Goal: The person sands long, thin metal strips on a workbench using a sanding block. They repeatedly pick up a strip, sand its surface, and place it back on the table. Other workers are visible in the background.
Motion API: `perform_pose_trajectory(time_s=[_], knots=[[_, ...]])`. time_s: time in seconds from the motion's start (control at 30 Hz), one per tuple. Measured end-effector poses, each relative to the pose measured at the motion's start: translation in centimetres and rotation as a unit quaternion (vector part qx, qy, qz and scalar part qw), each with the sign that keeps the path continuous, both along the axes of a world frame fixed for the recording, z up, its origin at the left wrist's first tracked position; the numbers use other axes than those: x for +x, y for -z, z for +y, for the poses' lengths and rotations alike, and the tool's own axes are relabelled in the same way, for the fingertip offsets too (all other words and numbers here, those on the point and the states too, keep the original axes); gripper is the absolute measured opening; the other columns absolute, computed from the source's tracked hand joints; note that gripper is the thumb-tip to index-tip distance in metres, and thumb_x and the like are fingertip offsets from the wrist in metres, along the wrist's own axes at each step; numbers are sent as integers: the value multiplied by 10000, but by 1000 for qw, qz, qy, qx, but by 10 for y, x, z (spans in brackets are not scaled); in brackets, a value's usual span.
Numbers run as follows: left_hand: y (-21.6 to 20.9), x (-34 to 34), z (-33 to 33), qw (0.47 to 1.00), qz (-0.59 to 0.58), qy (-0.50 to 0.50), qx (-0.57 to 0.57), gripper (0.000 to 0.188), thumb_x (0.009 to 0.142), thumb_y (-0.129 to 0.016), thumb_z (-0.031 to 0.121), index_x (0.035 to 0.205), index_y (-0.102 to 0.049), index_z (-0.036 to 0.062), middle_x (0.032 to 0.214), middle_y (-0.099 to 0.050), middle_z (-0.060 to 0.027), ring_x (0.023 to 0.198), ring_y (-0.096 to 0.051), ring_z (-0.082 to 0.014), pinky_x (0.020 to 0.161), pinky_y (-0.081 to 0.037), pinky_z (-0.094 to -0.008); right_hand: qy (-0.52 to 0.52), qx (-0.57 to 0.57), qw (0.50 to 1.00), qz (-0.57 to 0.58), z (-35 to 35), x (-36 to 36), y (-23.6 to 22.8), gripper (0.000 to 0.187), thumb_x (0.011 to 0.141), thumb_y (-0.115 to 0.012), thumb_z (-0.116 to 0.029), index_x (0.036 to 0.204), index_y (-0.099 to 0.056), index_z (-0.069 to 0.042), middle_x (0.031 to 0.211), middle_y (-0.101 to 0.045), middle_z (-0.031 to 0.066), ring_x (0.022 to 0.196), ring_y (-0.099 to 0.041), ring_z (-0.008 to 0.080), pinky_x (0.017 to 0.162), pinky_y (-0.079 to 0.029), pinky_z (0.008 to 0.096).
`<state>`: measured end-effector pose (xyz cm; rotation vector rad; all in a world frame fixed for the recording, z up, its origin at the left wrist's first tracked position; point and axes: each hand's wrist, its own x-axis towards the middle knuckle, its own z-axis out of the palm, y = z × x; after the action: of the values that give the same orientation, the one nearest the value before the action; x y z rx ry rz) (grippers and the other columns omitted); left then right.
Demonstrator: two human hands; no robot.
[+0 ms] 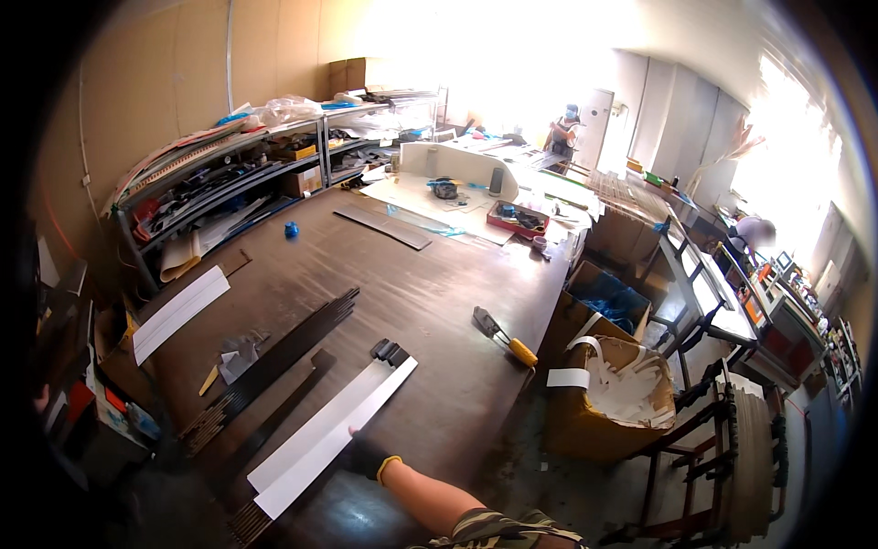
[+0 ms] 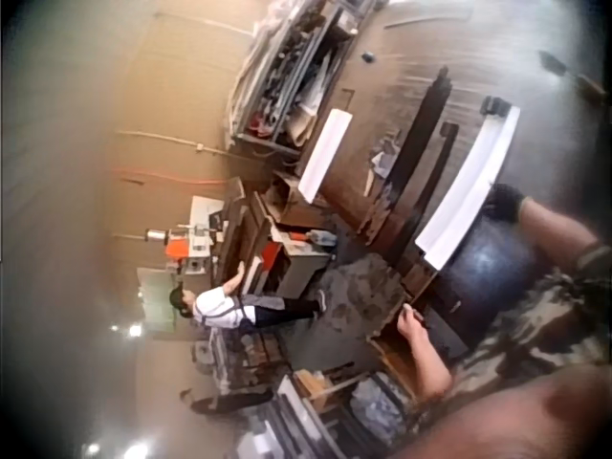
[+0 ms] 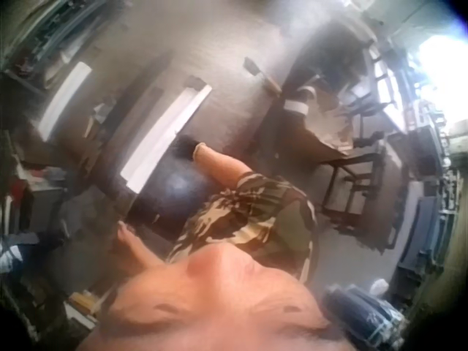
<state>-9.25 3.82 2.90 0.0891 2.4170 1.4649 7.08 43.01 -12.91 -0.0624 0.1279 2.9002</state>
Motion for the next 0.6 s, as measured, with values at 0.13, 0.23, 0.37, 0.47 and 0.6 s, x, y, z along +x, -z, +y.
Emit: perform_pose_trajectory(time_s=[0.13, 0.23, 0.37, 0.47, 0.6], knots=[[-61, 39, -20, 996, 58, 17, -69, 359, 999, -466, 287, 833, -671, 43, 718, -606, -71, 679, -562, -229, 695, -452, -371, 98, 58, 950, -290, -4, -6, -97, 578, 981, -520, -428, 1370, -390, -20, 1308, -519, 194, 1176, -511, 355, 1015, -409, 458], [-82, 66, -19, 982, 130, 57, -127, 360, 997, -472, 276, 806, -655, 31, 693, -597, -77, 665, -547, -234, 686, -446, -378, 108, 68, 951, -283, -11, 16, -92, 646, 976, -538, -416, 1422, -343, 9, 1375, -492, 219, 1209, -514, 362, 1053, -399, 453], [-45, 76, -37, 995, 59, 51, -64, 328, 984, -511, 274, 816, -650, 29, 690, -589, -59, 650, -536, -195, 661, -445, -364, 80, 182, 891, -408, -40, 63, -50, 537, 974, -541, -432, 1289, -497, 1, 1036, -673, 168, 886, -641, 307, 818, -510, 444], [41, 79, -73, 996, -86, 1, -14, 363, 975, -538, 368, 877, -646, 35, 690, -549, -24, 626, -505, -151, 583, -427, -344, -87, 623, 575, -524, -45, 107, -41, 530, 939, -549, -504, 1037, -631, 11, 843, -659, 192, 762, -637, 319, 767, -496, 421], [62, 94, -84, 983, -126, 85, -101, 409, 976, -528, 400, 983, -664, 14, 699, -581, -52, 643, -542, -198, 616, -468, -371, -170, 757, 305, -552, -37, 141, -44, 583, 905, -551, -553, 889, -666, 19, 892, -677, 234, 819, -652, 388, 796, -494, 454]])
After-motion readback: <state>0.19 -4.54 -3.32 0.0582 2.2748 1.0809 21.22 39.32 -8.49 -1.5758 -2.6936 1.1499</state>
